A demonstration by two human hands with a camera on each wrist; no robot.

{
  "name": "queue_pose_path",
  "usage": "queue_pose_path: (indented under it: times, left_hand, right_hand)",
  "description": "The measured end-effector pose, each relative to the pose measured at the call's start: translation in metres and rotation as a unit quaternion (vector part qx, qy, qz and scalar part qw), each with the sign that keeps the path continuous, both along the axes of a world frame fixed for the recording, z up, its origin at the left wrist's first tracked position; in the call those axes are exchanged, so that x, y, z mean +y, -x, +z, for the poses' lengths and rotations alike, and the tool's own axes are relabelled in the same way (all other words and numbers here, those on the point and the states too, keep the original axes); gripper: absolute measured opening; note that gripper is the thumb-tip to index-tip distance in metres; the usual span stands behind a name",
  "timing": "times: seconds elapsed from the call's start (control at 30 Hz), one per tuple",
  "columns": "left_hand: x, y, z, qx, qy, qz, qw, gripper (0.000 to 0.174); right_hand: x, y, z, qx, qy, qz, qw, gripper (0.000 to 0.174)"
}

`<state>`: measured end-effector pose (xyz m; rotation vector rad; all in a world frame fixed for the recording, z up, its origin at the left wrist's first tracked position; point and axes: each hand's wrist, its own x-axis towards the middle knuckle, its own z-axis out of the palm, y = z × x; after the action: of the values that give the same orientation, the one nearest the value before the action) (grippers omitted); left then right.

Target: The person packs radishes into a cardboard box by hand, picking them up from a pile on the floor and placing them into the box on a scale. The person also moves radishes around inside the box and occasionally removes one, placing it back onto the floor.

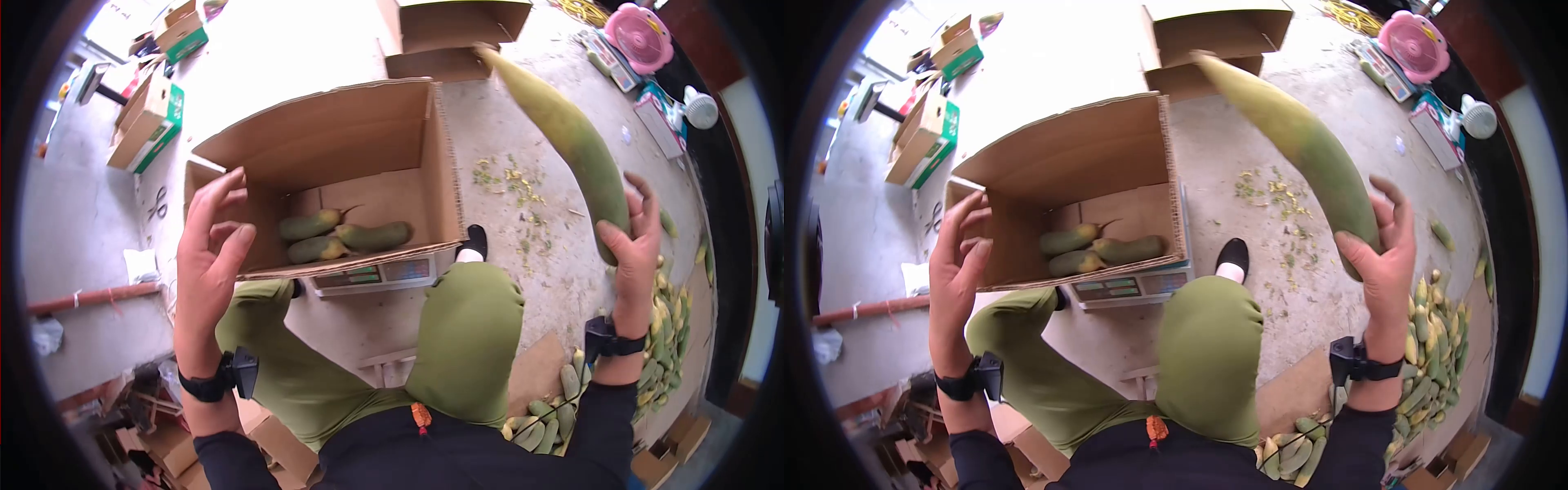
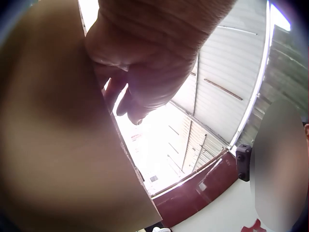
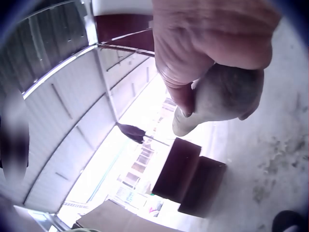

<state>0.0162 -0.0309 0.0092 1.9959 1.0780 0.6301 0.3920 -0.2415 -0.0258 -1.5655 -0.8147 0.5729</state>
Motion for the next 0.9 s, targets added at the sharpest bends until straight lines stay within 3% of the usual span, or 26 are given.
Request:
queue_pose_path:
  times: [0.13,0.2,0.27,0.33,0.47,0.53,0.6,0.7,0.83,0.9]
  left_hand:
    - [0.007,-0.002,0.018,-0.024,-0.08,0.005,0.996,0.056]
    - [0.01,-0.004,0.028,0.019,-0.169,-0.05,0.984,0.062]
    - [0.015,-0.004,0.034,0.014,-0.176,-0.068,0.982,0.065]
    - [0.022,-0.001,0.038,0.075,-0.065,-0.165,0.981,0.066]
    - [0.038,0.02,0.032,0.085,0.041,-0.169,0.981,0.061]
    - [0.045,0.024,0.033,0.113,0.105,-0.14,0.978,0.057]
    - [0.061,0.025,0.025,0.153,0.065,-0.149,0.975,0.054]
    - [0.086,0.005,0.021,0.283,0.082,-0.171,0.94,0.049]
    - [0.117,-0.027,-0.024,0.418,0.019,-0.223,0.881,0.05]
    - [0.126,-0.059,-0.042,0.476,0.063,-0.265,0.836,0.052]
  right_hand:
    - [0.062,0.048,0.057,-0.054,-0.01,0.169,0.984,0.07]
    - [0.088,0.067,0.065,-0.08,-0.016,0.263,0.961,0.068]
    - [0.113,0.082,0.065,-0.115,-0.008,0.354,0.928,0.074]
    - [0.13,0.099,0.066,-0.116,0.003,0.375,0.92,0.07]
    - [0.151,0.107,0.048,-0.119,-0.003,0.419,0.9,0.059]
    - [0.156,0.094,0.036,-0.206,-0.101,0.267,0.936,0.043]
    - [0.151,0.07,0.033,-0.128,-0.145,0.209,0.959,0.033]
    - [0.126,0.032,0.017,-0.076,-0.074,0.128,0.986,0.027]
    - [0.088,-0.009,-0.05,-0.044,0.068,0.064,0.995,0.022]
    - [0.065,-0.025,-0.092,-0.012,0.132,0.048,0.99,0.022]
